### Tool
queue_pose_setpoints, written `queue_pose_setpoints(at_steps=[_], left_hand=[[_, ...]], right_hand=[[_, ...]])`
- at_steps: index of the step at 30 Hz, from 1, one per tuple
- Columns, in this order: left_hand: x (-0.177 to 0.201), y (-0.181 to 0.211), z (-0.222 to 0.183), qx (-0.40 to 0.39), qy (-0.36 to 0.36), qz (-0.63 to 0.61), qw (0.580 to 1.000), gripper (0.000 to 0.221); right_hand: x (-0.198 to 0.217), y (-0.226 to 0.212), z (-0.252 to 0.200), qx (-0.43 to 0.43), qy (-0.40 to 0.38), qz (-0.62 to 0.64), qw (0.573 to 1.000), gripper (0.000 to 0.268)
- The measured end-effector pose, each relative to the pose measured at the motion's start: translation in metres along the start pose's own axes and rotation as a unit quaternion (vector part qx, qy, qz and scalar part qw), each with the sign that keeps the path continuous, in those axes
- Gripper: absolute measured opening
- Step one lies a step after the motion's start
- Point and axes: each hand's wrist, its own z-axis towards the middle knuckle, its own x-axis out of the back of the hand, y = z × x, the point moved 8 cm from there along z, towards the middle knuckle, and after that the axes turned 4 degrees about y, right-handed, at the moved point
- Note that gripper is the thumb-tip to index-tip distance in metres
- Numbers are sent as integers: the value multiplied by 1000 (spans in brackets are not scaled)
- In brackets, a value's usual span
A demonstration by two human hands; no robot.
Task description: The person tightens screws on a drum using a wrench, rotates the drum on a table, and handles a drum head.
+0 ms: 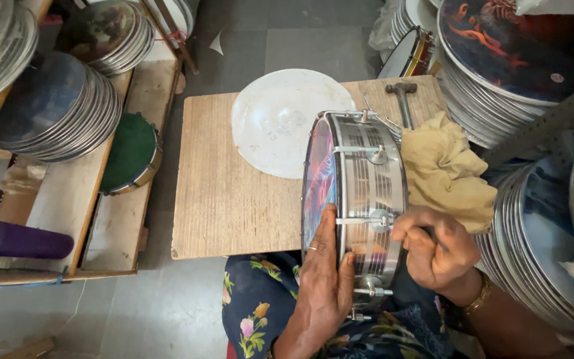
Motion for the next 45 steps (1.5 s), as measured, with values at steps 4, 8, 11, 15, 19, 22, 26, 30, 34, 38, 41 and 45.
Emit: queue_pose_setpoints(at_steps=[4,8,11,15,19,22,26,30,34,38,41,45], left_hand=[[0,-3,-2,13,-11,-6,1000,64],[3,-3,-8,-3,-16,-16,1000,63],[6,-8,-15,-6,-21,-23,1000,62],[11,-17,-25,21,-30,-18,999,60],[22,-19,-25,60,-29,-43,997,61],[36,-5,-16,66,-31,-77,994,61],[41,10,9,59,-24,-30,998,69],[36,4,19,106,-31,-25,994,70],[41,4,8,54,-11,-15,998,62],[44,-5,-10,102,-11,-25,994,60],[52,-13,-16,143,2,-33,989,60],[71,-43,-33,303,15,-8,953,64]], right_hand=[[-2,7,13,-61,-8,48,997,54],[-6,29,29,-253,-11,129,959,59],[-14,28,31,-321,-23,210,923,61],[-25,21,28,-340,-31,242,908,62],[-35,12,20,-311,-38,220,924,61],[-40,6,15,-269,-30,247,930,61],[-46,-2,-6,-258,-67,178,947,60],[-60,-23,-26,-206,-123,230,943,58],[-49,-41,-38,-120,-81,342,929,57],[-12,-30,-31,-121,52,404,905,64],[11,8,-27,-199,138,356,903,68],[29,95,-75,-380,216,236,868,68]])
